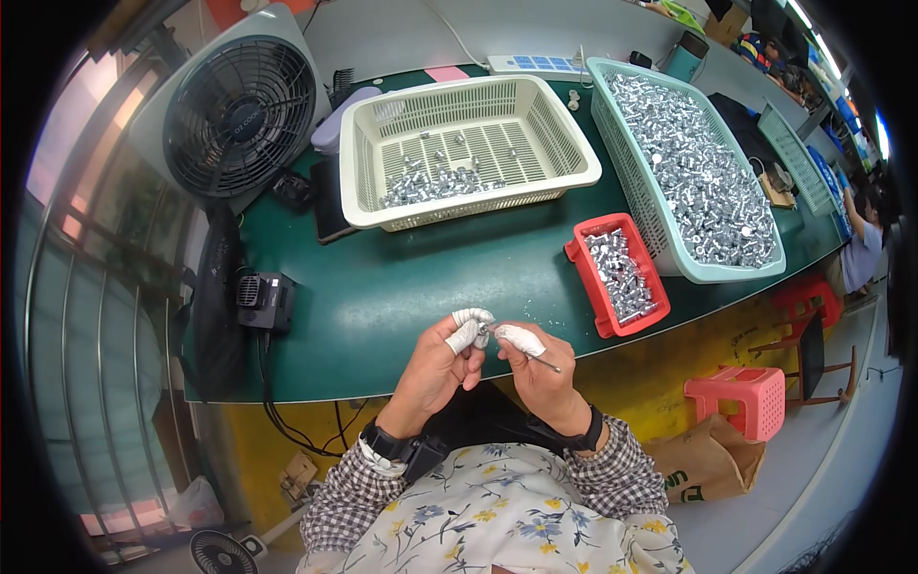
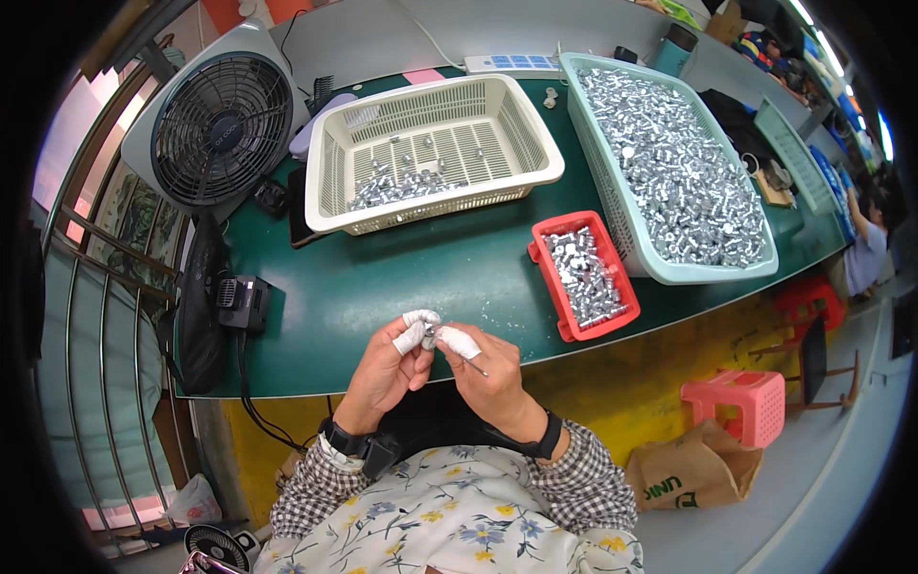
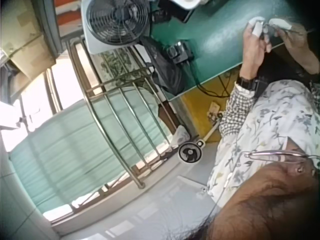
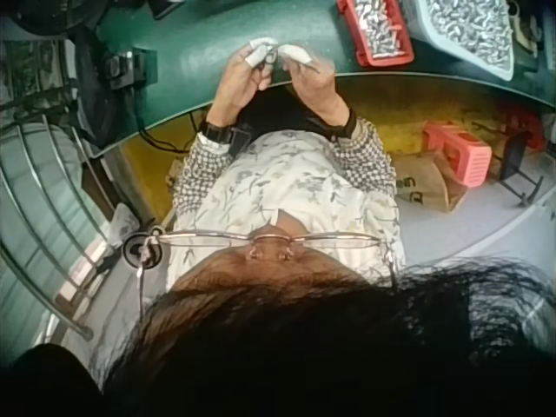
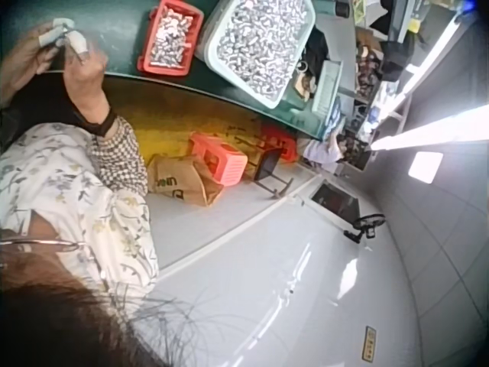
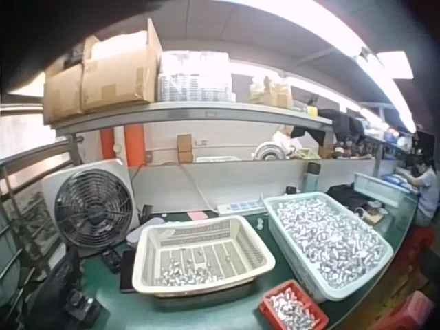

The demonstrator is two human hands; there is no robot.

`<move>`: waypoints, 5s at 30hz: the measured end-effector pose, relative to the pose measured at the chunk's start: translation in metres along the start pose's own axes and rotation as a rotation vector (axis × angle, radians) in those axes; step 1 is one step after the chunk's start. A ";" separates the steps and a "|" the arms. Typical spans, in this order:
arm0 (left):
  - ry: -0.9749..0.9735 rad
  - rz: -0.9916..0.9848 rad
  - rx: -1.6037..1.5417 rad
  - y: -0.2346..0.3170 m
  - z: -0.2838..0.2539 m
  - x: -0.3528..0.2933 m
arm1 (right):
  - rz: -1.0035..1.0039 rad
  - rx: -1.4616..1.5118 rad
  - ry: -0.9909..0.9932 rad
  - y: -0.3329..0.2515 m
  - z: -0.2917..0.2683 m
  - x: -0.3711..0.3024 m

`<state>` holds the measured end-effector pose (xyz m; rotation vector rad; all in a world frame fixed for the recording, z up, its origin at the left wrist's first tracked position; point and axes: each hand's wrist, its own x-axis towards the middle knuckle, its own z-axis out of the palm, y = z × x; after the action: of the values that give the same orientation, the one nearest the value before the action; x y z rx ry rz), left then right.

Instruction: Inspecting and manually assembling small metal components at a factory workstation.

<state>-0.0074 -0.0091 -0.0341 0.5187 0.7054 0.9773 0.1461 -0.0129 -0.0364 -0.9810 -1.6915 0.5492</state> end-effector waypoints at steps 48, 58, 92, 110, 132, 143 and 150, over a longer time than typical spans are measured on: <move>0.367 0.712 1.646 0.002 0.031 0.029 | 0.172 0.068 0.100 0.026 -0.069 -0.018; 0.273 0.579 1.476 -0.008 0.044 0.031 | 0.141 0.089 0.093 0.026 -0.087 -0.023; 0.384 0.514 0.801 0.002 0.042 0.019 | 0.176 -0.016 0.067 0.013 -0.079 -0.019; 0.306 0.358 1.706 0.023 0.130 0.035 | -0.106 0.038 0.196 0.017 -0.146 -0.035; -0.189 0.745 1.712 0.010 0.208 0.142 | 0.018 0.055 0.102 0.006 -0.179 -0.050; -0.328 0.838 1.838 -0.104 0.268 0.164 | 0.085 -0.061 0.108 0.018 -0.222 -0.072; -0.247 0.823 1.937 -0.113 0.292 0.160 | 0.008 -0.120 0.184 0.027 -0.236 -0.079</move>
<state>0.3313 0.0531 0.0359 2.7210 1.0819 0.6142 0.3846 -0.0884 -0.0209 -1.0906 -1.5702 0.3545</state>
